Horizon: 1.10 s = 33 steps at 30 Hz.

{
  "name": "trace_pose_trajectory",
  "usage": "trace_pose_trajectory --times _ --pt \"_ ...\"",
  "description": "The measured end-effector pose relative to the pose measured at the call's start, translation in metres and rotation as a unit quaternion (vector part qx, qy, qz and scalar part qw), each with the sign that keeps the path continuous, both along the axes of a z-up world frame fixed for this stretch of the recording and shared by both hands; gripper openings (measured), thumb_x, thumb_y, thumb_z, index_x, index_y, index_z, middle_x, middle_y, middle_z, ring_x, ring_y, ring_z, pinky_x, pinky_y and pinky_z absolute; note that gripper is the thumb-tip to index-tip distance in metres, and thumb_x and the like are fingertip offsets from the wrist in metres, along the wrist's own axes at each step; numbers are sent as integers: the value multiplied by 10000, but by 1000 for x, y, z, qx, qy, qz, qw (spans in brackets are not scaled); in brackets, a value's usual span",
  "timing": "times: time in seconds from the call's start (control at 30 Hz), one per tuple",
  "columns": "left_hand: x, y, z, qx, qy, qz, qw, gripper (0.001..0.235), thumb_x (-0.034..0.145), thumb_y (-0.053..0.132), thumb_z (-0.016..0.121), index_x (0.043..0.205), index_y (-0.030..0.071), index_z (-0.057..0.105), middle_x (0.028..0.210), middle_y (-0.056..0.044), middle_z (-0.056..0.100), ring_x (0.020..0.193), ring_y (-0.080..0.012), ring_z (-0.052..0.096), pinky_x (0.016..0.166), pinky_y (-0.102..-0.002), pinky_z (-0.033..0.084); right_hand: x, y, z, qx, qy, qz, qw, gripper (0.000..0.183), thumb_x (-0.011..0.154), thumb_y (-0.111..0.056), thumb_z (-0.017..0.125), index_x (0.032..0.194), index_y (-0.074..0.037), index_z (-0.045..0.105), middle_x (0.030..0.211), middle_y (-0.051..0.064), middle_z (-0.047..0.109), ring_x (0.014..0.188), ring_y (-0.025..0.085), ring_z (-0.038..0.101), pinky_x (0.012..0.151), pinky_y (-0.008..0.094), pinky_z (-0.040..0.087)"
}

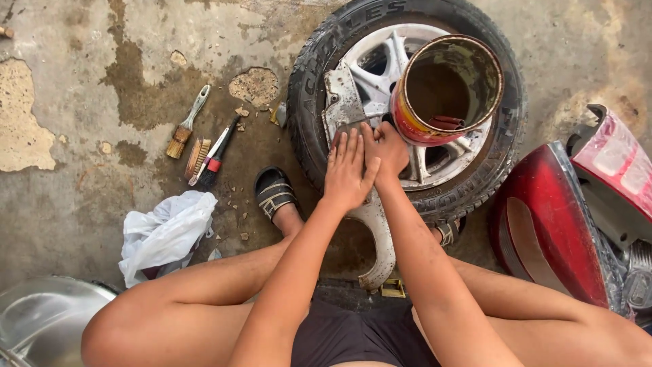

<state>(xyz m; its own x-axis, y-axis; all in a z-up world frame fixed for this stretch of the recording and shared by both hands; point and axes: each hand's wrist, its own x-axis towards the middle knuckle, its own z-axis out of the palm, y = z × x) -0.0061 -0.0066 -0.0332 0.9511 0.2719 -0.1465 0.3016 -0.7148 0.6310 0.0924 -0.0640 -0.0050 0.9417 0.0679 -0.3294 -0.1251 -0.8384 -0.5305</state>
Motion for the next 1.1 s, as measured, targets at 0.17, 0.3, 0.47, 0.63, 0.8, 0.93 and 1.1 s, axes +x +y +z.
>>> trace_pose_trajectory --times 0.17,0.3,0.47,0.63,0.8,0.93,1.1 --pt "-22 -17 28 9 10 -17 1000 857 1033 654 233 1621 31 230 1717 -171 99 1590 -362 51 1269 -521 59 -20 -23 -2 6 12 -2 1000 472 907 -621 667 757 -192 542 653 45 580 802 350 699 757 479 537" --pt "-32 -27 25 0 0 -12 1000 844 1033 640 274 1622 37 236 1722 -156 99 1590 -349 54 1263 -505 55 -30 -29 8 35 -9 -29 999 456 935 -556 717 713 -203 533 608 -15 538 689 267 676 696 415 527" --pt "-2 -3 13 -29 11 -11 999 861 1033 667 181 1638 55 188 1727 -148 54 1592 -345 2 1263 -518 30 -1 -5 2 9 23 -26 999 475 889 -644 667 761 -201 551 719 40 618 882 344 706 814 474 542" --pt "-2 3 21 -22 5 -14 1000 861 1038 677 179 1642 64 199 1728 -139 64 1595 -339 7 1267 -506 36 0 -1 6 -7 26 -32 999 455 865 -673 657 749 -247 545 693 -24 623 870 299 724 815 437 556" --pt "-38 -12 29 7 10 -53 999 911 989 717 274 1633 76 208 1726 -131 103 1591 -329 70 1264 -493 55 -32 -30 -1 -16 39 -32 999 493 890 -681 655 750 -220 549 700 14 617 854 321 712 797 455 545" --pt "-15 8 10 8 -18 -46 999 899 1007 728 205 1636 85 230 1724 -125 133 1595 -336 81 1282 -501 51 -12 -6 -3 -7 8 -1 1000 532 950 -641 607 766 -144 561 740 140 638 905 405 703 820 528 530" --pt "3 15 10 -9 -3 -31 999 873 1041 703 161 1658 85 154 1732 -116 40 1597 -309 -25 1275 -496 12 4 3 -2 0 -67 16 998 494 948 -632 619 735 -195 532 635 24 608 771 344 717 739 466 545"
